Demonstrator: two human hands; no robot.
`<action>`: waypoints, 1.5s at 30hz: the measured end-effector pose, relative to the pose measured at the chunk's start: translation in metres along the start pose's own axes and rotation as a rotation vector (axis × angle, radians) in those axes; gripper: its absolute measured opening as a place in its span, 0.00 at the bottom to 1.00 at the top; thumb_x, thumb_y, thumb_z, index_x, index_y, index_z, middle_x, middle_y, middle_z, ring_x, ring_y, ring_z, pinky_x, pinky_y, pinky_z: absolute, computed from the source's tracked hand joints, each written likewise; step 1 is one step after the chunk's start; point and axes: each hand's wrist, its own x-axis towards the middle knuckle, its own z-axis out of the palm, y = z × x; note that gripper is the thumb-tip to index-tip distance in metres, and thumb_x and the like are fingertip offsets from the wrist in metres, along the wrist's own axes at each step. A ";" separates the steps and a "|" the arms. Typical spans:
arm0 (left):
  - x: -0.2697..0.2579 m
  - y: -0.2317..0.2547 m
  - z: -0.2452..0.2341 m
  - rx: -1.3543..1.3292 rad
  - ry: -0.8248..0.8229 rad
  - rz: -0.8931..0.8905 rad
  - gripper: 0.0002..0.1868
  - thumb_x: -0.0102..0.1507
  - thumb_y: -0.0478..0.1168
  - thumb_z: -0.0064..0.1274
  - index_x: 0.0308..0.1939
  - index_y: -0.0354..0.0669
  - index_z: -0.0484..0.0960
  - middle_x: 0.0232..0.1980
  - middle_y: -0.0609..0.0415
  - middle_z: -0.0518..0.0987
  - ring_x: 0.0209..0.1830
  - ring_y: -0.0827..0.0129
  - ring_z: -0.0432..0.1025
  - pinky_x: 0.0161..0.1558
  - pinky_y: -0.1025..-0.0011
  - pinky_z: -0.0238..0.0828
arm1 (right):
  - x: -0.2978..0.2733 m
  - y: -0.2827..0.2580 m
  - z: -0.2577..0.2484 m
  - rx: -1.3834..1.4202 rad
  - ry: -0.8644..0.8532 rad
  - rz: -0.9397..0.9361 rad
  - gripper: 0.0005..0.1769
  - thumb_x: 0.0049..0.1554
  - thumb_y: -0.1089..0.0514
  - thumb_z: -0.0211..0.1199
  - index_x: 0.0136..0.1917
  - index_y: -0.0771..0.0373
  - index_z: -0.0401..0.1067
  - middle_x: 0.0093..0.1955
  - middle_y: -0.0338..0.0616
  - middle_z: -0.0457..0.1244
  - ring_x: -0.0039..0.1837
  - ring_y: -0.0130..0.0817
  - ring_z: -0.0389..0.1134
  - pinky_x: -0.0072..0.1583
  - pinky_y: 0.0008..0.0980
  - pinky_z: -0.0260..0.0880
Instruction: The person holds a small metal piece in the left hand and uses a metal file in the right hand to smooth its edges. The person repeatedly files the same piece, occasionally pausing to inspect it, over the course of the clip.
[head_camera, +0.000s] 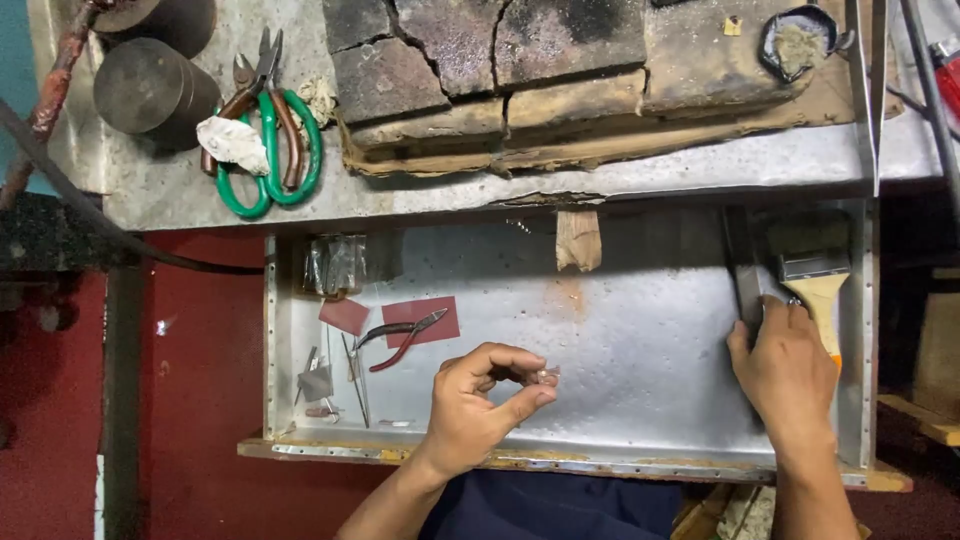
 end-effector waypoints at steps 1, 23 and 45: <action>-0.001 0.000 -0.001 -0.007 -0.003 0.004 0.14 0.59 0.34 0.67 0.47 0.35 0.82 0.40 0.45 0.86 0.43 0.63 0.85 0.47 0.73 0.85 | 0.005 -0.003 -0.006 -0.007 0.004 0.004 0.28 0.61 0.48 0.59 0.69 0.64 0.68 0.55 0.52 0.65 0.58 0.52 0.70 0.40 0.54 0.73; -0.001 -0.021 0.020 0.067 -0.116 -0.100 0.12 0.58 0.35 0.68 0.44 0.39 0.83 0.40 0.51 0.87 0.40 0.68 0.83 0.44 0.75 0.83 | -0.127 -0.068 -0.038 1.939 -0.580 0.251 0.19 0.62 0.53 0.55 0.60 0.71 0.67 0.27 0.49 0.57 0.19 0.27 0.47 0.20 0.27 0.49; 0.029 -0.033 0.021 0.115 -0.249 -0.343 0.03 0.61 0.39 0.63 0.35 0.46 0.85 0.33 0.61 0.84 0.31 0.80 0.71 0.37 0.77 0.70 | -0.067 -0.127 -0.076 1.506 -0.017 -0.064 0.22 0.62 0.55 0.58 0.64 0.70 0.63 0.43 0.50 0.72 0.48 0.34 0.76 0.57 0.33 0.75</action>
